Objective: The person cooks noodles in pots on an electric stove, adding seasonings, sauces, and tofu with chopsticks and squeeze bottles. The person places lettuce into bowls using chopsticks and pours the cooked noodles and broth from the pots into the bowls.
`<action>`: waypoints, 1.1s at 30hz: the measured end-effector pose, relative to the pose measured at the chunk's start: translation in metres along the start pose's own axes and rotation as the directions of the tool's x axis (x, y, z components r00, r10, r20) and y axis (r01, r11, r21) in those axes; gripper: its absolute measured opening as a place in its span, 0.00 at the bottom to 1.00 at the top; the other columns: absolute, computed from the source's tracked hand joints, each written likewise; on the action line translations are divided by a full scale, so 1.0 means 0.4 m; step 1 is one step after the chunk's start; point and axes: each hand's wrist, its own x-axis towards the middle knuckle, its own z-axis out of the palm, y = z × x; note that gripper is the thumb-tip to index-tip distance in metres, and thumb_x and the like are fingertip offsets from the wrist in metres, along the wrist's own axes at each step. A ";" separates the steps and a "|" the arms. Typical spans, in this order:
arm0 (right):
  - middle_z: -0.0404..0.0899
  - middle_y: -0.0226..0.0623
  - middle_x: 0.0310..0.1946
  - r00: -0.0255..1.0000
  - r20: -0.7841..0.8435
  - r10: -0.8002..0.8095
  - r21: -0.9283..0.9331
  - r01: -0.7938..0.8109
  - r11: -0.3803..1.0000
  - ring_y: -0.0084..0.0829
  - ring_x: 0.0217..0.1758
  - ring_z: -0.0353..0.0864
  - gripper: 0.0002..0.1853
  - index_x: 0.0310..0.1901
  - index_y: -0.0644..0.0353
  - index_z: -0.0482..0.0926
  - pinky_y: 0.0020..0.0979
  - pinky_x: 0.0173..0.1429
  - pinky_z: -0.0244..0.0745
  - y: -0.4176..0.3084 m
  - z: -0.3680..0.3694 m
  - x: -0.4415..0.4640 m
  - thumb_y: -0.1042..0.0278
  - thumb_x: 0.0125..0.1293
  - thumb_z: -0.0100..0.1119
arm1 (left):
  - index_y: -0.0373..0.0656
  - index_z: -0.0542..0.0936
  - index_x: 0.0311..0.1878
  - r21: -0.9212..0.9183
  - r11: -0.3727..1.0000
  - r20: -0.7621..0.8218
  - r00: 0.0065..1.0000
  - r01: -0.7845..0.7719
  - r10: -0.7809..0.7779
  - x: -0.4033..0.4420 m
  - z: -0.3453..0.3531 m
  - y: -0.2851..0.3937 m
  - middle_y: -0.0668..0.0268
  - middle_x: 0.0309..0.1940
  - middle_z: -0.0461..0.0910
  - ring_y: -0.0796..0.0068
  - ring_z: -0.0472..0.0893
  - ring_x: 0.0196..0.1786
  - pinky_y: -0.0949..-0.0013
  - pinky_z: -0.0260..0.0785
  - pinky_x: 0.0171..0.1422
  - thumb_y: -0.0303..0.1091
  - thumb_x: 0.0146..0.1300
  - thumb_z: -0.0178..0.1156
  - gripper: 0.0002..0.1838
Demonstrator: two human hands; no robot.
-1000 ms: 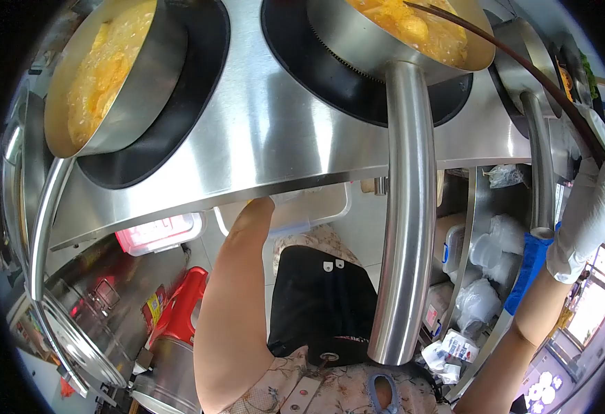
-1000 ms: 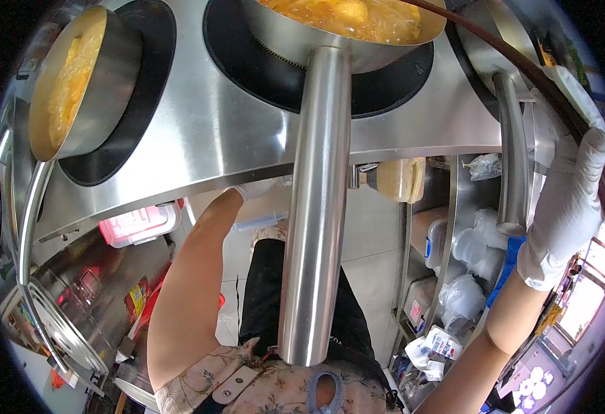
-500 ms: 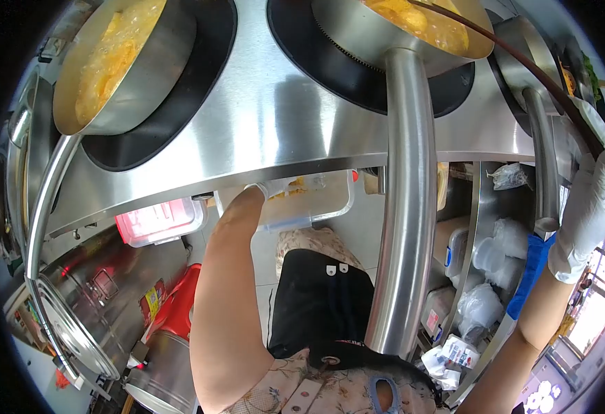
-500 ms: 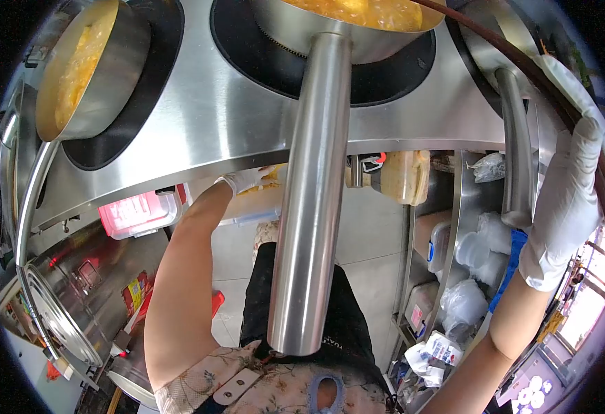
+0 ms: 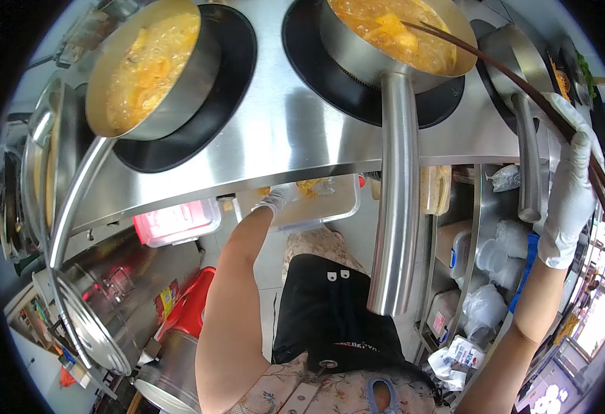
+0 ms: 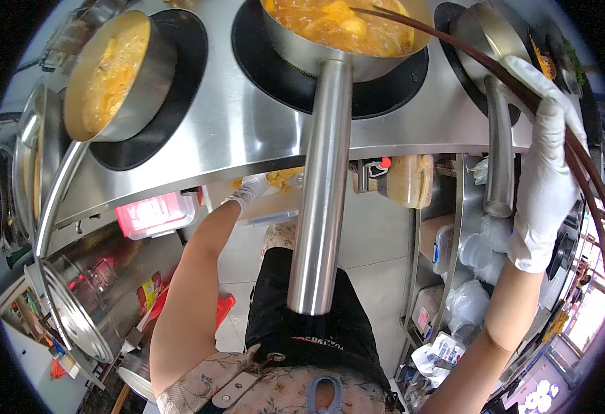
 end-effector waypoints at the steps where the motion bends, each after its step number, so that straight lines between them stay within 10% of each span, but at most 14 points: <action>1: 0.80 0.40 0.49 0.999 0.029 0.046 0.008 -0.046 0.999 0.32 0.55 0.76 0.23 0.51 0.66 0.79 0.34 0.68 0.62 -0.008 -0.008 0.008 0.52 0.73 0.46 | 0.44 0.79 0.53 -0.003 1.000 -0.005 1.000 0.017 -0.017 0.015 0.007 -0.016 0.56 0.48 0.82 0.56 0.82 0.48 0.60 0.73 0.53 0.38 0.64 0.52 0.17; 3: 0.81 0.40 0.48 0.998 -0.004 0.064 0.080 -0.064 0.995 0.31 0.54 0.77 0.22 0.51 0.66 0.79 0.34 0.67 0.63 -0.012 -0.004 0.017 0.53 0.73 0.46 | 0.40 0.79 0.53 -0.058 0.995 -0.023 0.996 0.085 -0.087 -0.025 -0.015 -0.016 0.59 0.45 0.83 0.65 0.82 0.46 0.65 0.74 0.52 0.33 0.63 0.57 0.16; 6: 0.81 0.39 0.48 0.998 0.005 0.060 0.140 -0.060 0.988 0.30 0.54 0.78 0.17 0.50 0.65 0.81 0.32 0.65 0.67 -0.031 -0.012 0.037 0.61 0.71 0.51 | 0.38 0.79 0.52 -0.793 0.601 -0.045 0.974 0.101 -0.223 -0.179 -0.148 0.053 0.60 0.41 0.84 0.72 0.82 0.40 0.71 0.75 0.47 0.28 0.51 0.69 0.22; 12: 0.82 0.35 0.45 0.982 0.065 0.179 0.352 -0.190 0.917 0.26 0.49 0.78 0.13 0.46 0.64 0.82 0.28 0.60 0.69 -0.061 -0.018 0.056 0.65 0.70 0.53 | 0.37 0.79 0.52 -0.804 0.595 -0.149 0.969 -0.002 -0.197 -0.384 -0.226 0.052 0.66 0.41 0.83 0.78 0.80 0.41 0.75 0.74 0.48 0.24 0.54 0.67 0.19; 14: 0.83 0.34 0.44 0.983 0.071 0.172 0.400 -0.186 0.897 0.25 0.48 0.78 0.11 0.46 0.62 0.83 0.27 0.59 0.69 -0.058 -0.023 0.057 0.67 0.68 0.55 | 0.38 0.78 0.52 -0.925 0.379 -0.054 0.979 0.025 -0.195 -0.499 -0.345 0.128 0.67 0.42 0.83 0.78 0.80 0.41 0.76 0.73 0.48 0.20 0.56 0.64 0.18; 17: 0.83 0.34 0.44 0.986 0.088 0.140 0.450 -0.165 0.878 0.25 0.49 0.78 0.11 0.46 0.62 0.83 0.28 0.60 0.68 -0.060 -0.043 0.061 0.69 0.66 0.56 | 0.39 0.78 0.52 -0.861 0.487 -0.196 0.979 -0.146 -0.053 -0.597 -0.484 0.170 0.68 0.43 0.82 0.78 0.80 0.43 0.75 0.74 0.47 0.18 0.58 0.61 0.18; 21: 0.83 0.35 0.43 0.988 0.043 0.149 0.514 -0.150 0.844 0.26 0.49 0.79 0.10 0.45 0.63 0.83 0.28 0.59 0.69 -0.073 -0.095 0.048 0.70 0.66 0.56 | 0.39 0.78 0.48 -0.955 0.223 -0.199 0.980 -0.194 0.002 -0.642 -0.788 0.352 0.66 0.45 0.81 0.76 0.80 0.47 0.76 0.74 0.46 0.14 0.59 0.55 0.16; 22: 0.83 0.35 0.43 0.991 0.020 0.131 0.500 -0.123 0.857 0.27 0.50 0.79 0.10 0.45 0.63 0.83 0.28 0.59 0.69 -0.084 -0.116 0.045 0.71 0.66 0.56 | 0.39 0.78 0.48 -0.856 0.479 -0.213 0.977 -0.192 0.010 -0.658 -0.908 0.456 0.66 0.44 0.81 0.77 0.80 0.46 0.75 0.74 0.46 0.15 0.58 0.55 0.15; 25: 0.83 0.36 0.44 0.986 -0.024 0.163 0.521 -0.127 0.844 0.28 0.50 0.79 0.10 0.45 0.64 0.83 0.29 0.60 0.69 -0.103 -0.176 0.025 0.73 0.66 0.55 | 0.40 0.79 0.51 -0.663 0.553 -0.426 0.862 -0.504 0.274 -0.513 -1.037 0.564 0.65 0.40 0.82 0.80 0.79 0.43 0.75 0.72 0.50 0.18 0.57 0.59 0.17; 28: 0.82 0.38 0.44 0.990 -0.063 0.123 0.480 -0.078 0.874 0.30 0.51 0.79 0.10 0.45 0.64 0.83 0.30 0.60 0.69 -0.118 -0.234 0.004 0.76 0.64 0.54 | 0.37 0.76 0.56 -0.693 0.610 -0.334 0.921 -0.384 0.200 -0.331 -1.105 0.689 0.62 0.41 0.81 0.78 0.79 0.39 0.75 0.73 0.40 0.19 0.55 0.63 0.22; 31: 0.82 0.39 0.45 0.989 -0.070 0.129 0.461 -0.082 0.883 0.31 0.51 0.79 0.10 0.45 0.66 0.82 0.30 0.60 0.69 -0.136 -0.279 -0.018 0.74 0.64 0.56 | 0.39 0.72 0.62 0.053 0.965 -0.476 0.843 -0.257 0.250 -0.206 -1.127 0.748 0.54 0.48 0.81 0.60 0.82 0.49 0.66 0.73 0.55 0.28 0.52 0.67 0.31; 33: 0.82 0.39 0.44 0.981 -0.065 0.180 0.477 -0.128 0.870 0.31 0.51 0.79 0.10 0.45 0.66 0.82 0.30 0.60 0.69 -0.144 -0.288 -0.032 0.73 0.65 0.57 | 0.41 0.72 0.63 0.080 0.976 -0.452 0.865 -0.204 0.218 -0.225 -1.153 0.787 0.53 0.50 0.80 0.57 0.80 0.51 0.64 0.71 0.58 0.30 0.53 0.67 0.31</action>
